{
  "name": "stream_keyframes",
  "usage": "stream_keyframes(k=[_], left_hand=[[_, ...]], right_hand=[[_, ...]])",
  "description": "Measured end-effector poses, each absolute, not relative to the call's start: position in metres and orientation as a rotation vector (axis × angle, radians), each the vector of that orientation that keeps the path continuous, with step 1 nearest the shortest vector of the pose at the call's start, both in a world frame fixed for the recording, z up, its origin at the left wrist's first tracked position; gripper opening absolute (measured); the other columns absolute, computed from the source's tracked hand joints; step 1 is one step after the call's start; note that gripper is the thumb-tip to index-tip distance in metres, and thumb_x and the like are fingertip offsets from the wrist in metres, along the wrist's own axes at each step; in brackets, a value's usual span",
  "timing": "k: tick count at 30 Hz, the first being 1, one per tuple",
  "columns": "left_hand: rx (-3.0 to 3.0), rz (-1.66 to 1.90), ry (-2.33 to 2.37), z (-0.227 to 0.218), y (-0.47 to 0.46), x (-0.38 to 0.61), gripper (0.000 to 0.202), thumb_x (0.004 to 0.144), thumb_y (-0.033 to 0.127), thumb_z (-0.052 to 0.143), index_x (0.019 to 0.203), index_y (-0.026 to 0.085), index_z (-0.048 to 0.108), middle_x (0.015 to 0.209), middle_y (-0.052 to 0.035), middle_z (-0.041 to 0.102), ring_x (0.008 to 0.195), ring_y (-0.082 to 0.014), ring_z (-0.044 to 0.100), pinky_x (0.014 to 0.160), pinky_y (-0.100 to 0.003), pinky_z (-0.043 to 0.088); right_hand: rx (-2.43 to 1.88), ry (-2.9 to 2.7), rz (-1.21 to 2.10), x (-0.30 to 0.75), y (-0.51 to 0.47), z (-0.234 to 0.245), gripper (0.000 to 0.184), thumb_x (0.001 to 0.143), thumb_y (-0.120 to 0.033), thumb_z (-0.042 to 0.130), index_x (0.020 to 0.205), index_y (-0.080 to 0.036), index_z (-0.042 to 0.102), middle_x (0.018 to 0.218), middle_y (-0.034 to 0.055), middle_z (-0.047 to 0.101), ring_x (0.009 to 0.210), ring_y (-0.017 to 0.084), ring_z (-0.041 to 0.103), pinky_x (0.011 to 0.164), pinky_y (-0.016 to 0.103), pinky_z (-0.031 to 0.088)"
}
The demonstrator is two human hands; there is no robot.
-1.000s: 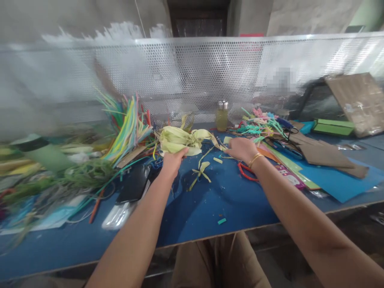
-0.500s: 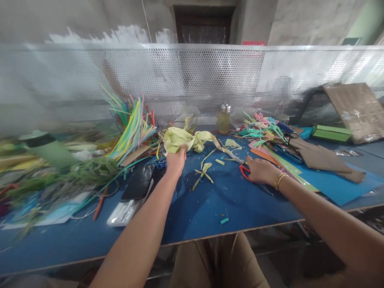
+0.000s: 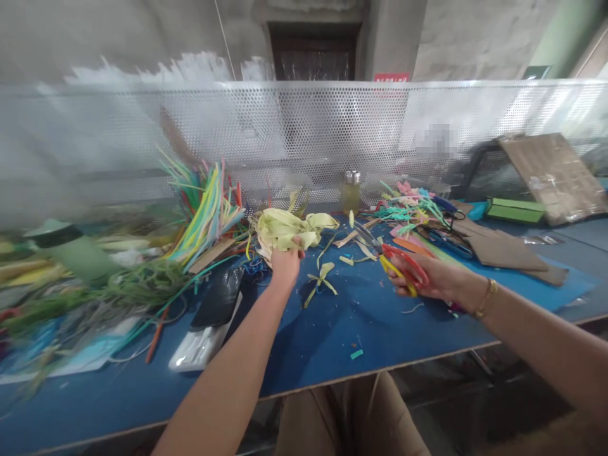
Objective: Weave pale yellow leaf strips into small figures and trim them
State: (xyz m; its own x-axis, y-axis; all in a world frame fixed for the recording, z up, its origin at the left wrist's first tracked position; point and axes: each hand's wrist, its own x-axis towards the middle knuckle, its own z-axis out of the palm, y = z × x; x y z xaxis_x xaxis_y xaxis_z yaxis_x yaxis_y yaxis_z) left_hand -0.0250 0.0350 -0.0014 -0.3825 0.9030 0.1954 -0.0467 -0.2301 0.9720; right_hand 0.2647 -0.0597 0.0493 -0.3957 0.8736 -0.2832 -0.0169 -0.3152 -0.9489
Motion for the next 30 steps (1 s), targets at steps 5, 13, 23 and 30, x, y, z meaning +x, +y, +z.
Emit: stream_keyframes(k=[5,13,23,30], left_hand=[[0.765,1.642,1.087,0.010,0.023,-0.011,0.015,0.068,0.021,0.074,0.070,0.013,0.062,0.054,0.0017,0.058,0.042,-0.0062,0.048,0.036,-0.016,0.021],[0.419,1.730,0.864,0.024,0.015,-0.001,0.019,0.061,0.003,0.075,0.072,0.012,0.063,0.068,-0.0007,0.066,0.058,-0.0084,0.062,0.051,-0.016,0.047],[0.679,1.802,0.803,0.015,0.005,0.010,0.034,0.053,0.016,0.083,0.078,0.017,0.061,0.077,-0.0012,0.069,0.077,-0.0172,0.066,0.069,-0.029,0.055],[0.687,1.750,0.818,0.018,0.003,0.010,0.035,0.052,0.015,0.084,0.079,0.016,0.062,0.079,-0.0030,0.067,0.077,-0.0163,0.065,0.067,-0.027,0.055]], right_hand=[[-1.200,-1.480,1.419,0.216,-0.084,0.039,0.047,0.073,-0.056,0.070,0.101,-0.024,0.049,0.080,-0.0017,0.050,0.068,0.013,0.051,0.061,0.027,0.047],[-1.579,-1.915,0.656,0.164,-0.073,0.030,0.057,0.070,-0.059,0.069,0.109,-0.021,0.053,0.089,0.0056,0.063,0.076,0.020,0.056,0.066,0.029,0.037],[-1.485,-1.834,0.726,0.143,-0.065,0.030,0.042,0.076,-0.054,0.064,0.102,-0.022,0.054,0.079,0.0010,0.062,0.066,0.016,0.054,0.061,0.027,0.037],[-1.405,-1.772,0.760,0.147,-0.057,0.026,0.035,0.077,-0.050,0.064,0.096,-0.022,0.056,0.080,-0.0009,0.060,0.064,0.013,0.048,0.061,0.026,0.037]])
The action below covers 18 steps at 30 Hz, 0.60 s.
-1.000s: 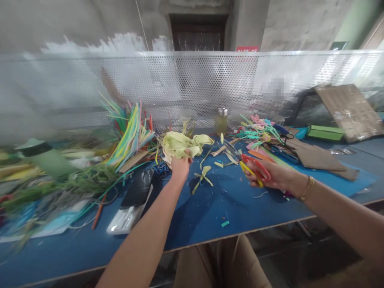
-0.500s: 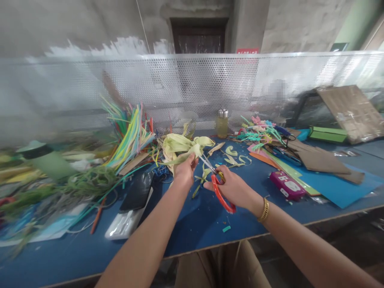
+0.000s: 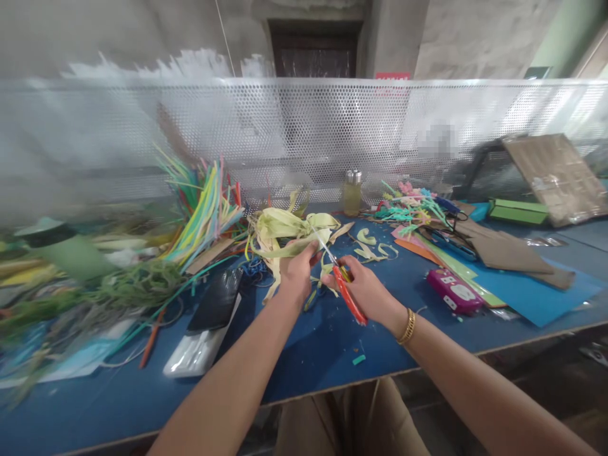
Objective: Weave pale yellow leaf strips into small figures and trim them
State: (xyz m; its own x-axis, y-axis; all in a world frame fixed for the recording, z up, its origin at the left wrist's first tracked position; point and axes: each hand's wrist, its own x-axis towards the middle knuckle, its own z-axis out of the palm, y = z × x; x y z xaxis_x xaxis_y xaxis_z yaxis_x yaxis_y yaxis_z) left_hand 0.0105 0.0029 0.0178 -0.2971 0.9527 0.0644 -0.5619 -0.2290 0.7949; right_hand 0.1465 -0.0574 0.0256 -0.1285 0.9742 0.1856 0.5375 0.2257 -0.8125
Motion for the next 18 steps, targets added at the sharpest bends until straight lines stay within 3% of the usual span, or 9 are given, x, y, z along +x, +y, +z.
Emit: stream_keyframes(k=[10,18], left_hand=[[0.606,1.743,0.810,0.022,0.002,0.013,0.039,0.046,0.012,0.087,0.076,0.015,0.062,0.077,-0.0004,0.068,0.069,-0.0136,0.065,0.065,-0.026,0.055],[0.621,1.742,0.834,0.020,0.007,0.010,0.037,0.048,0.012,0.087,0.079,0.015,0.066,0.078,-0.0016,0.069,0.069,-0.0138,0.066,0.064,-0.025,0.055]], right_hand=[[-1.326,-1.644,0.926,0.148,-0.054,0.015,0.038,0.075,-0.055,0.064,0.092,-0.021,0.056,0.060,-0.0061,0.046,0.049,0.009,0.038,0.046,0.023,0.029],[-1.311,-1.613,0.932,0.149,-0.052,0.011,0.041,0.072,-0.059,0.066,0.088,-0.022,0.058,0.058,-0.0049,0.047,0.048,0.010,0.038,0.044,0.022,0.031]])
